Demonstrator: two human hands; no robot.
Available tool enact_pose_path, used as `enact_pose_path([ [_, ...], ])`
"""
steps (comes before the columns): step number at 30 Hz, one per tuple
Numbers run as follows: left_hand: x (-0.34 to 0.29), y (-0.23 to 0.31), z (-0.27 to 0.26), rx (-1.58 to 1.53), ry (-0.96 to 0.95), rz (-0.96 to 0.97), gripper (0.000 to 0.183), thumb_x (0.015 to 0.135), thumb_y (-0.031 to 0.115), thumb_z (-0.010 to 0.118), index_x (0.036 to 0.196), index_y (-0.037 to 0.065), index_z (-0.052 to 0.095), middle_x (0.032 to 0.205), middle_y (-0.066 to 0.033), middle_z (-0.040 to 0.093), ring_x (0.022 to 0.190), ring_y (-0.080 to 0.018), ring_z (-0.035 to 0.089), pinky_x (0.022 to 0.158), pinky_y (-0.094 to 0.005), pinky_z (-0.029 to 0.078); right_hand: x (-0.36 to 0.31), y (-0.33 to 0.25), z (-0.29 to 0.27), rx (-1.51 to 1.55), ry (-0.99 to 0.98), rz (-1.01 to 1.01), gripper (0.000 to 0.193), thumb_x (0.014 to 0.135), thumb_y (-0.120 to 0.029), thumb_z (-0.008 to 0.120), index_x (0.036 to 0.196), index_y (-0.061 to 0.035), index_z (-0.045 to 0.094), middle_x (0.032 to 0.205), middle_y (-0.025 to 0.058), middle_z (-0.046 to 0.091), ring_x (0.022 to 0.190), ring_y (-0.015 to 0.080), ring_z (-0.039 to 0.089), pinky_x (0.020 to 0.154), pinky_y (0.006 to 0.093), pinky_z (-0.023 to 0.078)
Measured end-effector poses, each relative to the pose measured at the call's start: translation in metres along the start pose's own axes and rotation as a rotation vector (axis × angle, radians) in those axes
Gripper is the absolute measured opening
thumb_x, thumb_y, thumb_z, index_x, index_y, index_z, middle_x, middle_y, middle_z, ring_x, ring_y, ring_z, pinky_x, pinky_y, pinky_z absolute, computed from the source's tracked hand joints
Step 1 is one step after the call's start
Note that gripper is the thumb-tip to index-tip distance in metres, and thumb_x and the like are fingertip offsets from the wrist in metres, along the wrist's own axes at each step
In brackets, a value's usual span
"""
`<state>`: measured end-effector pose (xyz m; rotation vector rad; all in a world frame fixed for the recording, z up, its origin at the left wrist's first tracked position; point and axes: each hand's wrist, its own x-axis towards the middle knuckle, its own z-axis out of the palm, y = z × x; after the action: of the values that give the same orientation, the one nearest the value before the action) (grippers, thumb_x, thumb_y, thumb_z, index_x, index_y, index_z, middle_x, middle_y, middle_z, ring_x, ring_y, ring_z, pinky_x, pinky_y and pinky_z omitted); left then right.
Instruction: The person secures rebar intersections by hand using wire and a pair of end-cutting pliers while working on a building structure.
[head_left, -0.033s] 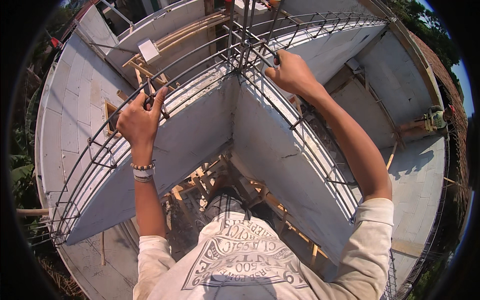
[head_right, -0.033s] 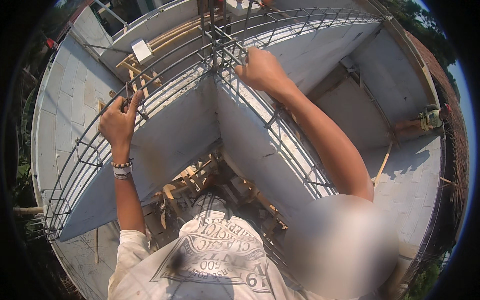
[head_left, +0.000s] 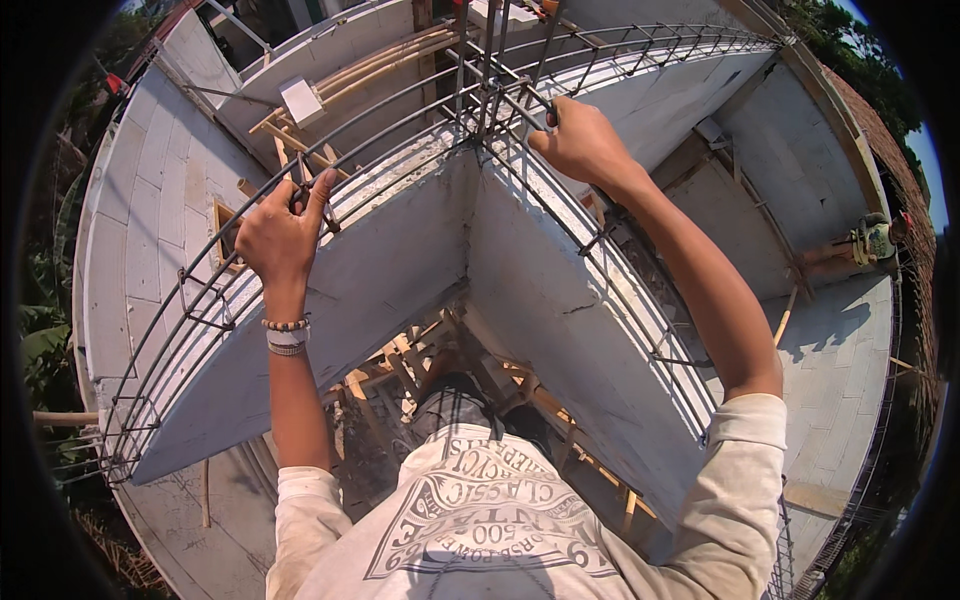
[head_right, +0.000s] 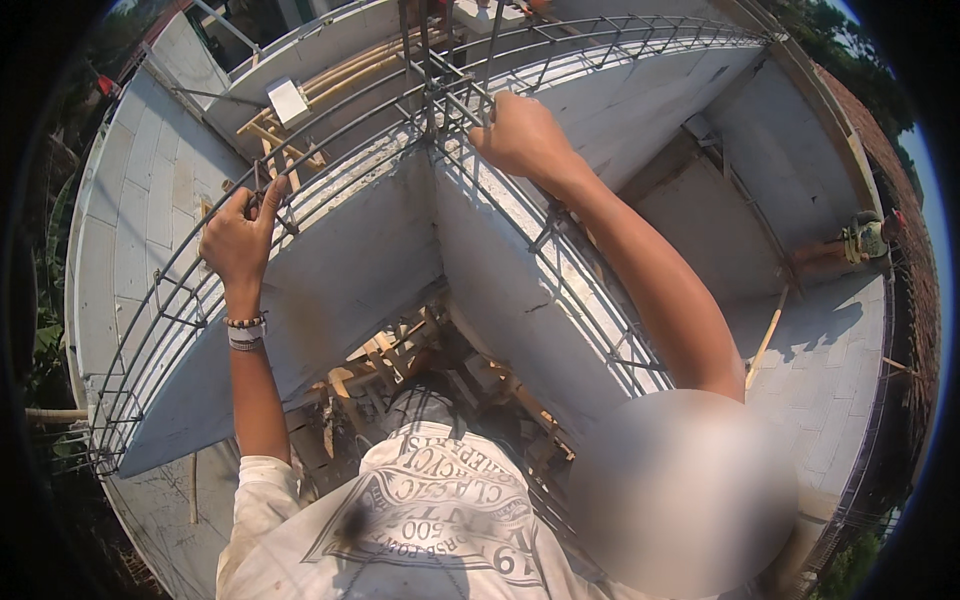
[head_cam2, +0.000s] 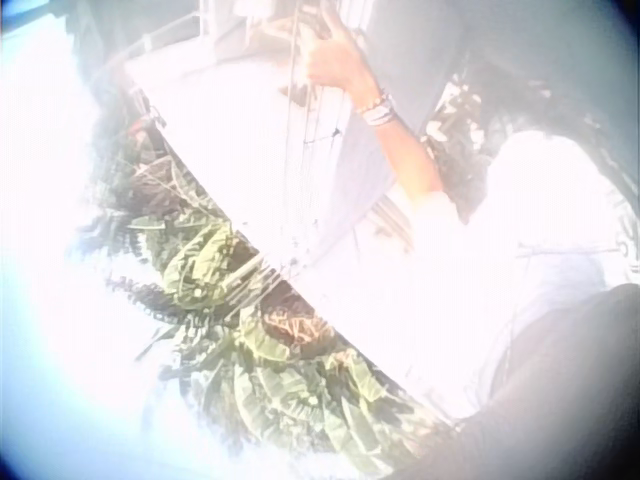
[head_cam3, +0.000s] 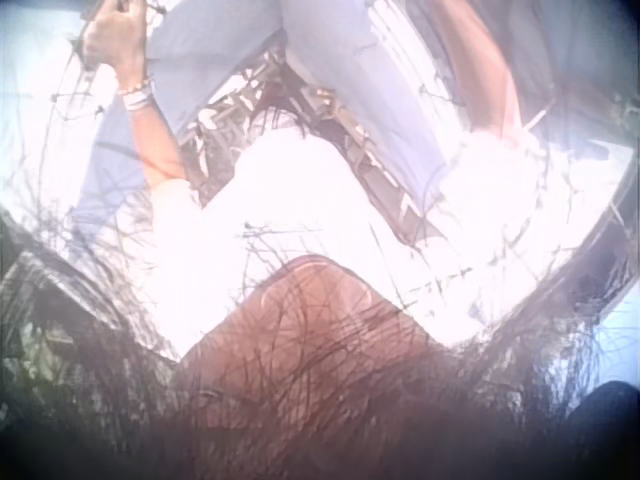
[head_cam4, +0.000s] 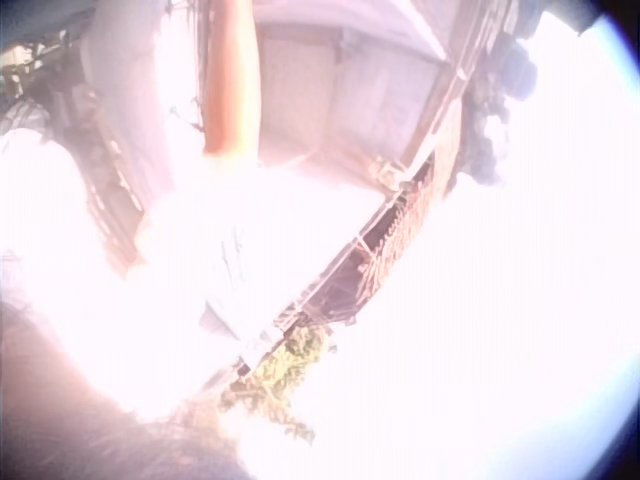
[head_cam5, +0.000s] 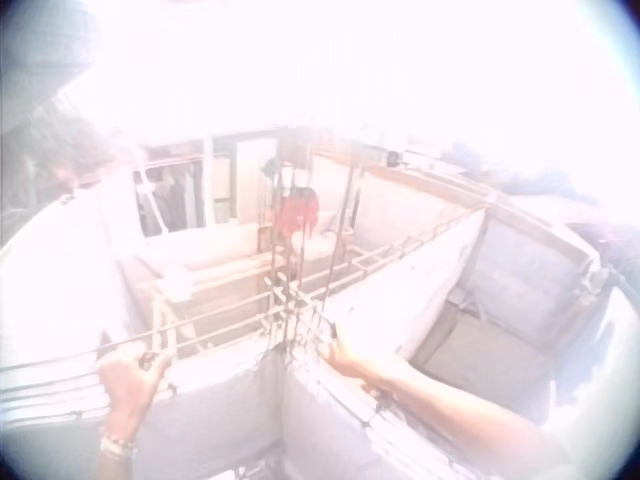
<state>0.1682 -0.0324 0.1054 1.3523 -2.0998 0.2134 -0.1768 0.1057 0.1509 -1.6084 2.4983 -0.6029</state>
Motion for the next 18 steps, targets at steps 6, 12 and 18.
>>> enact_pose_path([
  [6, -0.053, 0.057, -0.026, -0.153, 0.529, 0.165, 0.058, 0.096, 0.058, 0.064, 0.113, 0.003, 0.065, 0.106, -0.0158, 0.066, 0.105, -0.0344, 0.063, 0.093, -0.0457, 0.049, -0.001, 0.002, 0.001, -0.026, -0.067, -0.014, 0.042, 0.082, -0.032, 0.068, 0.095, 0.0079, 0.067, 0.095, 0.0318, 0.069, 0.096, 0.0449, 0.069, 0.087, 0.0500, 0.053],
  [12, -0.179, 0.218, 0.002, -1.005, -0.267, 0.071, 0.086, 0.100, 0.063, 0.052, 0.150, -0.006, 0.040, 0.138, -0.0271, 0.054, 0.133, -0.0394, 0.050, 0.114, -0.0450, 0.037, 0.004, 0.005, 0.007, -0.058, -0.012, -0.053, 0.046, 0.081, -0.034, 0.072, 0.095, 0.0100, 0.073, 0.098, 0.0303, 0.072, 0.098, 0.0433, 0.072, 0.087, 0.0481, 0.057],
  [18, -0.177, 0.292, 0.023, -1.409, -0.469, -0.160, 0.096, 0.098, 0.076, 0.041, 0.142, -0.009, 0.045, 0.137, -0.0322, 0.052, 0.131, -0.0422, 0.049, 0.114, -0.0452, 0.036, 0.005, 0.035, -0.037, 0.227, -0.359, 0.006, 0.094, 0.089, -0.082, 0.049, 0.103, 0.0092, 0.068, 0.092, 0.0196, 0.068, 0.086, 0.0272, 0.067, 0.075, 0.0420, 0.053],
])
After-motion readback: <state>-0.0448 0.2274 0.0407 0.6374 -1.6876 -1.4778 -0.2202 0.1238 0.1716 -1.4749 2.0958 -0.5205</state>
